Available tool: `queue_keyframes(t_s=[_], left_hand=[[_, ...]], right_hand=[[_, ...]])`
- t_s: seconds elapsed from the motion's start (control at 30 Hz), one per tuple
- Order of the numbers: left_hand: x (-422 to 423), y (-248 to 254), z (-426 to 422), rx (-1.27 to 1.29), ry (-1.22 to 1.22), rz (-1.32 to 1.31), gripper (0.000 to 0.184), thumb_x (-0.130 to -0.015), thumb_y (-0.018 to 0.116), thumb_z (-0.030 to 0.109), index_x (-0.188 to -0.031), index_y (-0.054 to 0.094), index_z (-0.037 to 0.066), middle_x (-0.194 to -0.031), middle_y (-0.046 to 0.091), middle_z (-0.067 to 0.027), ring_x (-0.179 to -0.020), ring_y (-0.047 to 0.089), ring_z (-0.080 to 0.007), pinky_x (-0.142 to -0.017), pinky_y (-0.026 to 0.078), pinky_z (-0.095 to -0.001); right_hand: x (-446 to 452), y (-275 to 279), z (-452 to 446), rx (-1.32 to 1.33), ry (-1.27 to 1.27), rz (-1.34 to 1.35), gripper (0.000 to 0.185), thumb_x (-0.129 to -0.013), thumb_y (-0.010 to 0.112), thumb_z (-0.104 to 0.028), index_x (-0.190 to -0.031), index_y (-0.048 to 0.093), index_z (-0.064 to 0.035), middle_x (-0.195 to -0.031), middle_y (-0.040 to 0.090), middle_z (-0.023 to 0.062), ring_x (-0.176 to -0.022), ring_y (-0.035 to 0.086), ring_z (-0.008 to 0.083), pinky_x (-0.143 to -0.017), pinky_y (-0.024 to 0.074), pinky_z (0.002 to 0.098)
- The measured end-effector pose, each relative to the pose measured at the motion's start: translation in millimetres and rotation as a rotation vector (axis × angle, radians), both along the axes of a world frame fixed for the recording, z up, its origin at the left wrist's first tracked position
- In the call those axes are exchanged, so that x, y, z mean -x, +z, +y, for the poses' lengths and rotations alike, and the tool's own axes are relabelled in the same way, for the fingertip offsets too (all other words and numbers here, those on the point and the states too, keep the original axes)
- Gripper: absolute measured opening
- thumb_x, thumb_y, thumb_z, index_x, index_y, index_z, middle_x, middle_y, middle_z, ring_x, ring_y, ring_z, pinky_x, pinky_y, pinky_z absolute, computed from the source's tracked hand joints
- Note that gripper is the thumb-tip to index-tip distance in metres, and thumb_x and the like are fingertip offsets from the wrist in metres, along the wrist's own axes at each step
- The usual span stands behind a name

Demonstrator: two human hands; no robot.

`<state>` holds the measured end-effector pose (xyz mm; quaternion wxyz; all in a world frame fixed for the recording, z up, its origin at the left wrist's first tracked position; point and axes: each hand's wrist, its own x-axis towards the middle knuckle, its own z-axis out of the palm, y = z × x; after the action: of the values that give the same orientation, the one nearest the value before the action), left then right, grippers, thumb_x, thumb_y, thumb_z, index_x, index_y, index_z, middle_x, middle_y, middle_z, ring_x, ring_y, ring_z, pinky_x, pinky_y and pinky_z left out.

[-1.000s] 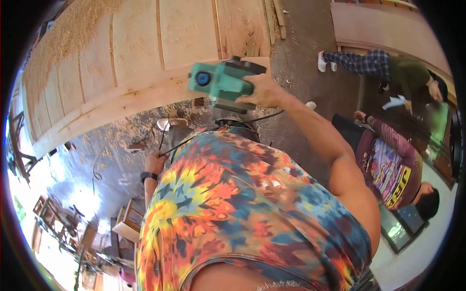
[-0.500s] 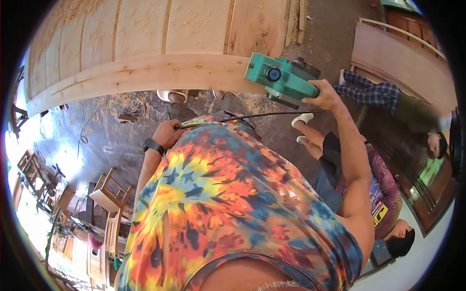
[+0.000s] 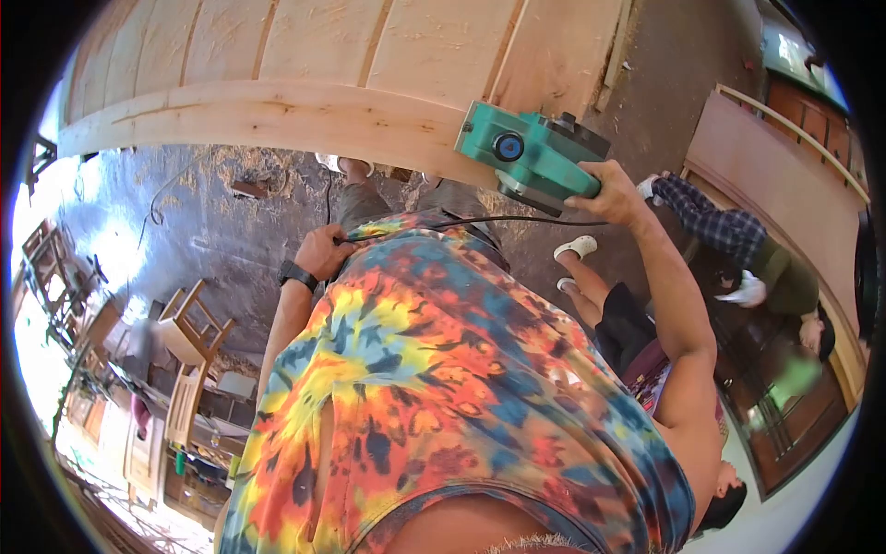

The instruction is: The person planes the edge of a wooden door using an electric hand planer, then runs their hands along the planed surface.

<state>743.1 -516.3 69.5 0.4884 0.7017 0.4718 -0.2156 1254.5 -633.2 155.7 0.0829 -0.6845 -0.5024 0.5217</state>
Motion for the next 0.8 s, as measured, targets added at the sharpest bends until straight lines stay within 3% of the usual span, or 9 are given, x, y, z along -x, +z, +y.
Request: queue_keyframes(t_s=[0.2, 0.63, 0.7, 0.8], left_hand=[[16.6, 6.5, -6.8, -0.037, 0.08, 0.067, 0.037, -0.08, 0.076, 0.033, -0.092, 0.071, -0.001, -0.092, 0.07, -0.0245, -0.091, 0.068, -0.0417, -0.081, 0.053, -0.0469], [43.3, 12.0, -59.2, 0.013, 0.308, 0.167, 0.038, -0.079, 0.078, 0.032, -0.095, 0.071, -0.001, -0.094, 0.071, -0.0242, -0.093, 0.068, -0.0411, -0.081, 0.053, -0.0466], [40.8, 17.7, -65.9, -0.051, 0.38, 0.156, 0.036, -0.078, 0.078, 0.031, -0.093, 0.071, -0.001, -0.093, 0.07, -0.0219, -0.092, 0.067, -0.0409, -0.079, 0.053, -0.0474], [35.7, 20.1, -69.5, -0.325, 0.451, 0.005, 0.046, -0.078, 0.08, 0.037, -0.068, 0.057, -0.001, -0.076, 0.059, -0.0196, -0.078, 0.06, -0.0428, -0.067, 0.046, -0.0495]], right_hand=[[41.4, 5.4, 41.9, -0.004, 0.039, -0.028, 0.035, -0.071, 0.082, -0.024, -0.092, 0.067, 0.0003, -0.074, 0.062, 0.0219, -0.067, 0.059, 0.0341, -0.068, 0.0497, 0.0396], [142.7, 6.6, 143.5, -0.067, 0.178, 0.033, 0.037, -0.073, 0.081, -0.025, -0.099, 0.071, -0.0011, -0.087, 0.069, 0.0242, -0.083, 0.07, 0.0363, -0.075, 0.0533, 0.0408], [155.6, 12.5, 157.4, -0.081, 0.218, 0.009, 0.038, -0.073, 0.081, -0.026, -0.1, 0.071, -0.0016, -0.087, 0.07, 0.0239, -0.084, 0.071, 0.0366, -0.076, 0.0536, 0.0409], [175.5, 20.5, 177.8, -0.113, 0.227, 0.005, 0.038, -0.073, 0.081, -0.027, -0.1, 0.072, -0.0026, -0.088, 0.071, 0.0229, -0.084, 0.071, 0.0369, -0.077, 0.054, 0.0415]])
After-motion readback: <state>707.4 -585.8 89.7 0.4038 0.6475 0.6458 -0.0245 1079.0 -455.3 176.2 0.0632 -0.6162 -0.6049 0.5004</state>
